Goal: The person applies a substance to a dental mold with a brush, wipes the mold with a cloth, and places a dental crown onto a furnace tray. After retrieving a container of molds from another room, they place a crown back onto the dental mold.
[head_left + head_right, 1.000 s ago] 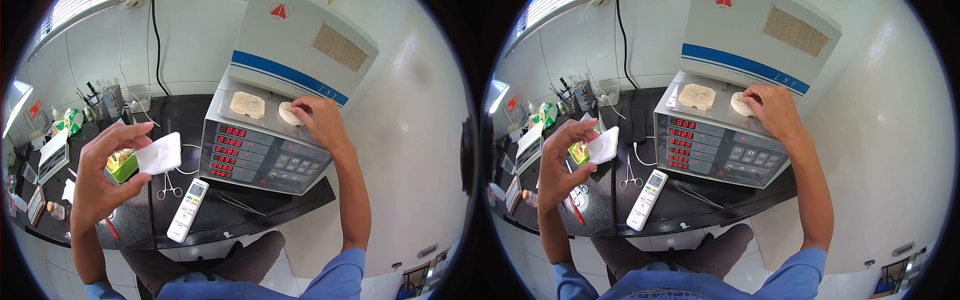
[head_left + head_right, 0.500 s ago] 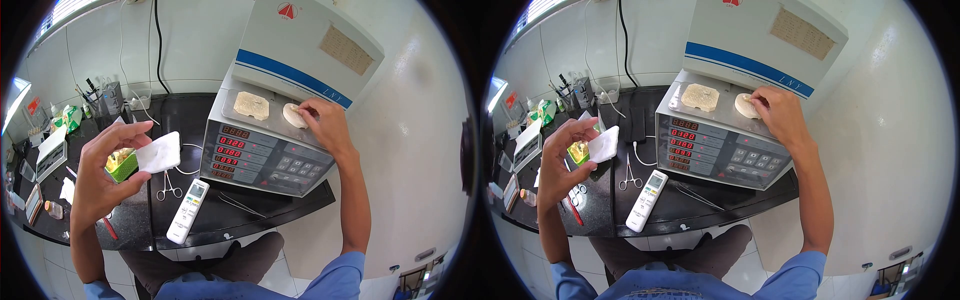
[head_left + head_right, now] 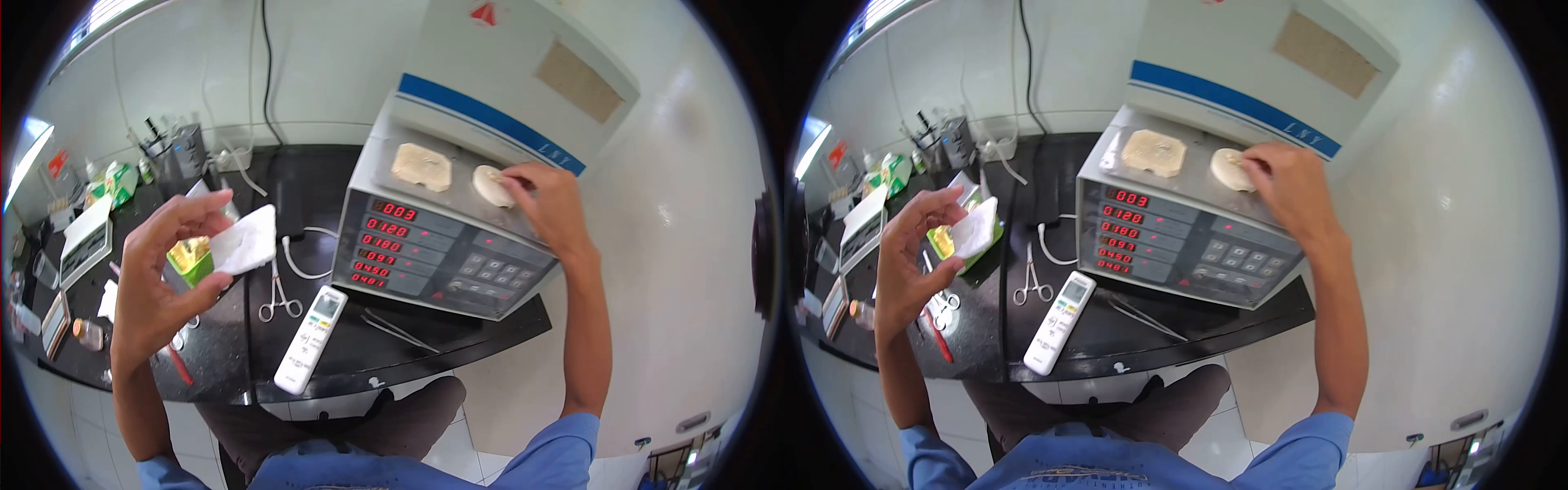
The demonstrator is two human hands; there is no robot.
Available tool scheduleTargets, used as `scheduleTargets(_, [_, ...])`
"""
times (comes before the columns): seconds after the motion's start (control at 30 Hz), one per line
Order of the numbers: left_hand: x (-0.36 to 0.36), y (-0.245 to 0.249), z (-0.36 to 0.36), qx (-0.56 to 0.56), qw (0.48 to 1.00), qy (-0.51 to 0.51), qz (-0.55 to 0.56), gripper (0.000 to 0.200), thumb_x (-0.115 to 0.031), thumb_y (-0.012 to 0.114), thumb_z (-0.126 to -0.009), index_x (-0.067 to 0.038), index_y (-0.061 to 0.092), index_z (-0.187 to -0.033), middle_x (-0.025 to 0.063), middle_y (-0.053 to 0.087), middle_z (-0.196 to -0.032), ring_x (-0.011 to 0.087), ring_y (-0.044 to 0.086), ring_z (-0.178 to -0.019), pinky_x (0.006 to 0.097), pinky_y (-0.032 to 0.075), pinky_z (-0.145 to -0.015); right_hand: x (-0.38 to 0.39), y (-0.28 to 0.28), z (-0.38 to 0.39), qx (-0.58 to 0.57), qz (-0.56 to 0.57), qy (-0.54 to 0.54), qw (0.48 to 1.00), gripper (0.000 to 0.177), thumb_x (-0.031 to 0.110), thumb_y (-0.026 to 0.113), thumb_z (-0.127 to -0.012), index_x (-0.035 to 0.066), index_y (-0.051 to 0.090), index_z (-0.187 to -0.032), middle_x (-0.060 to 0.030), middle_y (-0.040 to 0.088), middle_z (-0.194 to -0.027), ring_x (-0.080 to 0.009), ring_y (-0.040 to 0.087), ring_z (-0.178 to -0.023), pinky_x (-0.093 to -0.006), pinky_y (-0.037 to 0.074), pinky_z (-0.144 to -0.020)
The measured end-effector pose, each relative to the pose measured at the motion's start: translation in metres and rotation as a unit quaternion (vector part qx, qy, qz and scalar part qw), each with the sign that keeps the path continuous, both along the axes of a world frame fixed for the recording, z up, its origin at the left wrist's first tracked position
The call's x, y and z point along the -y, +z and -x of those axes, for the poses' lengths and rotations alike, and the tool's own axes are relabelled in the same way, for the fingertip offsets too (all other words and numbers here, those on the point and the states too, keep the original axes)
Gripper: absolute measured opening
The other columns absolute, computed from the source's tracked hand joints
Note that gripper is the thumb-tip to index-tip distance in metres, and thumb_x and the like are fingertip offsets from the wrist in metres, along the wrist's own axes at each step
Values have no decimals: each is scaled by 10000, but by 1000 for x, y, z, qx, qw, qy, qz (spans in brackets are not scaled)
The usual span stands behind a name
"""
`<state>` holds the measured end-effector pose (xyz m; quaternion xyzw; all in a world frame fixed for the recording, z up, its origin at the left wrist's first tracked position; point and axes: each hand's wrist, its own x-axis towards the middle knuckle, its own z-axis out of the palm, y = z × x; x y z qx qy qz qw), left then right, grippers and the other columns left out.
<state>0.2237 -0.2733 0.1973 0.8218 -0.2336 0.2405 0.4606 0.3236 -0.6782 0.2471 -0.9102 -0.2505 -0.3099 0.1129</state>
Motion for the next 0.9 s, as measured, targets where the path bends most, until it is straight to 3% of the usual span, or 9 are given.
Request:
scheduleTargets(0.1, [-16, -7, 10, 10, 999, 32, -16, 605, -45, 714, -637, -24, 579, -1226, 80, 646, -999, 183, 630, -951, 324, 473, -906, -3, 11, 15, 66, 6, -26, 997, 119, 70, 635, -848, 10, 700, -927, -130, 698, -893, -235, 663, -780, -304, 505, -730])
scheduleTargets(0.13, [-27, -6, 19, -18, 998, 41, -41, 628, -115, 745, -686, 13, 534, -1263, 94, 595, -1118, 171, 581, -1013, 351, 436, -964, -7, 15, 28, 75, -29, -33, 996, 135, 78, 622, -877, 11, 700, -965, -110, 698, -914, -196, 654, -813, -293, 497, -754])
scheduleTargets(0.17, [-35, -9, 25, -8, 996, 65, -61, 637, -125, 769, -676, -11, 548, -1263, 88, 623, -1083, 164, 594, -996, 334, 450, -935, -18, 17, 46, 85, -52, -53, 994, 161, 74, 597, -904, -4, 685, -1015, -103, 690, -950, -171, 640, -871, -284, 488, -802])
scheduleTargets(0.23, [-53, -19, 45, -7, 990, 117, -73, 620, -116, 771, -679, -31, 563, -1257, 82, 647, -1032, 162, 606, -977, 319, 465, -901, -24, 8, 75, 86, -117, -51, 988, 183, 35, 554, -927, -49, 647, -1061, -128, 676, -979, -198, 630, -920, -294, 479, -859])
scheduleTargets(0.3, [-68, -37, 66, -12, 979, 182, -86, 612, -86, 767, -676, -34, 569, -1253, 86, 653, -1019, 175, 617, -960, 317, 472, -888, -10, -18, 102, 56, -191, 13, 980, 175, 11, 538, -928, -64, 638, -1050, -156, 671, -975, -224, 629, -912, -317, 494, -824])
scheduleTargets(0.4, [-74, -67, 82, -58, 970, 222, -76, 633, -25, 751, -648, -55, 572, -1254, 97, 655, -1010, 192, 624, -950, 330, 471, -897, -21, -50, 132, 0, -78, 115, 990, 177, 41, 610, -877, -54, 644, -1021, -164, 675, -931, -250, 642, -855, -337, 508, -758])
scheduleTargets(0.63, [-39, -90, 46, -98, 977, 141, -130, 657, 7, 733, -645, -93, 557, -1271, 95, 625, -1009, 258, 617, -941, 355, 481, -848, -67, -98, 128, -61, -114, 118, 984, 241, 61, 765, -700, 0, 686, -919, -126, 689, -824, -267, 658, -705, -307, 519, -623])
scheduleTargets(0.77, [-7, -55, 14, -78, 981, 79, -160, 651, 20, 747, -610, -63, 578, -1234, 104, 626, -1016, 275, 622, -941, 365, 492, -846, -55, -90, 117, -60, -126, 121, 983, 231, 71, 779, -685, 11, 690, -890, -112, 692, -812, -241, 663, -677, -282, 516, -583])
scheduleTargets(0.9, [34, 0, -31, -36, 989, -10, -140, 602, -44, 750, -675, -77, 570, -1248, 111, 601, -1044, 288, 580, -933, 390, 472, -825, -33, -74, 117, -88, -169, 63, 980, 197, 67, 767, -707, 16, 696, -884, -107, 693, -808, -231, 667, -668, -275, 518, -573])
